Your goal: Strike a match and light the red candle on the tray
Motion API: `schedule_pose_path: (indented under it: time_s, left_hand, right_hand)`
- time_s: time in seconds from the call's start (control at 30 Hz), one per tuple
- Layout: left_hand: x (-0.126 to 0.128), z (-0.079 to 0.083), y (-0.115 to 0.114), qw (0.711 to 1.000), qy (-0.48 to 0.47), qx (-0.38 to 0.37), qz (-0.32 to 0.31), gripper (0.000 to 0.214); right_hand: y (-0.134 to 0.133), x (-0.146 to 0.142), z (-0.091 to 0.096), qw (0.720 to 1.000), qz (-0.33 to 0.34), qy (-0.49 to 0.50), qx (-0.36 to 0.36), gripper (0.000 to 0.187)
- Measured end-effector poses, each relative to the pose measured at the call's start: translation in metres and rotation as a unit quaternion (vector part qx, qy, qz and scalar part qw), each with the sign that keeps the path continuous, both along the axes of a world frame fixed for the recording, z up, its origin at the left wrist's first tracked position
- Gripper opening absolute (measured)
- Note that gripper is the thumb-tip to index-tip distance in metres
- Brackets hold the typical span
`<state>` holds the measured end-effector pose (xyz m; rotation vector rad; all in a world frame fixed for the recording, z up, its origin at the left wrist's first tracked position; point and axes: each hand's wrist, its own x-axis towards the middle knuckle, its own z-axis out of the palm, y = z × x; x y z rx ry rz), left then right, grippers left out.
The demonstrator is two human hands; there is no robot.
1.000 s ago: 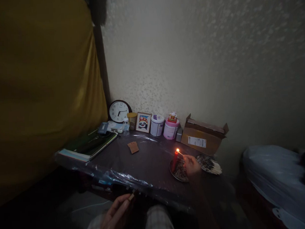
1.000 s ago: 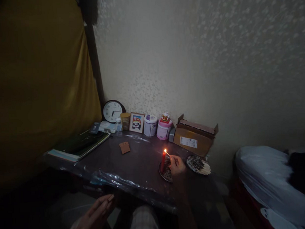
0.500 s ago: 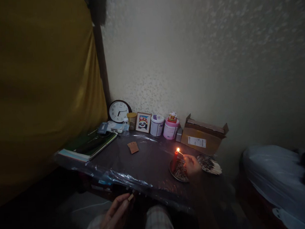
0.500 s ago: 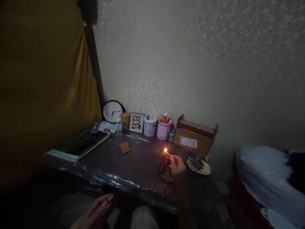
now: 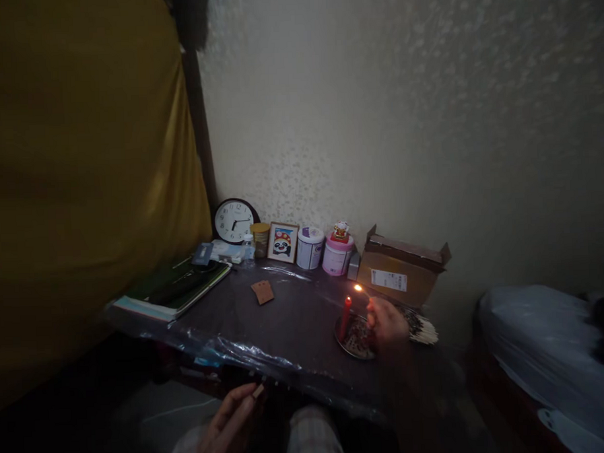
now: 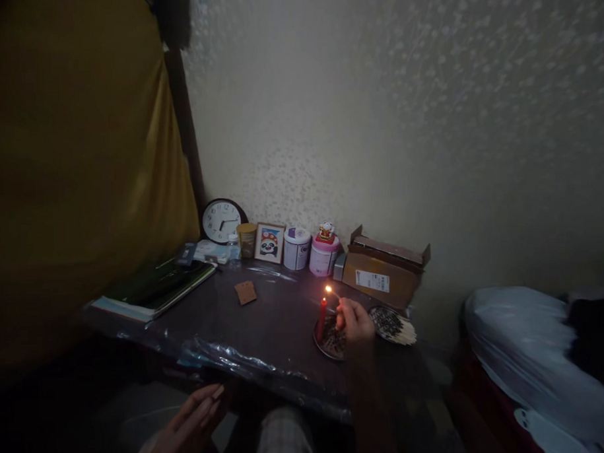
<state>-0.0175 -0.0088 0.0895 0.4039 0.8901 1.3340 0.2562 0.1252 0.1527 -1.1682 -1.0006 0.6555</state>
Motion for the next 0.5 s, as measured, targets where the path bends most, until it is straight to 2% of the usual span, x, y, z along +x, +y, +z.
schedule_pose_path:
  time_s: [0.1,0.23,0.37,0.5]
  left_hand:
    - [0.002,0.003,-0.002,1.0,0.001,-0.002,0.009,0.032]
    - [0.006,0.014,-0.008,0.999,0.02,0.02,0.037,0.027]
    - [0.006,0.017,-0.009,0.999,0.028,-0.005,0.019,0.028]
    - [0.006,0.016,-0.01,0.999,0.037,0.016,0.031,0.026]
  right_hand:
    - [-0.01,-0.004,0.017,0.997,0.069,0.022,0.031,0.035]
    - [-0.016,-0.026,0.012,0.985,0.164,-0.057,0.002,0.038]
    - [-0.021,-0.046,0.004,0.984,0.16,-0.072,-0.001,0.029]
    - [-0.03,-0.056,0.007,0.98,0.198,-0.024,0.019,0.035]
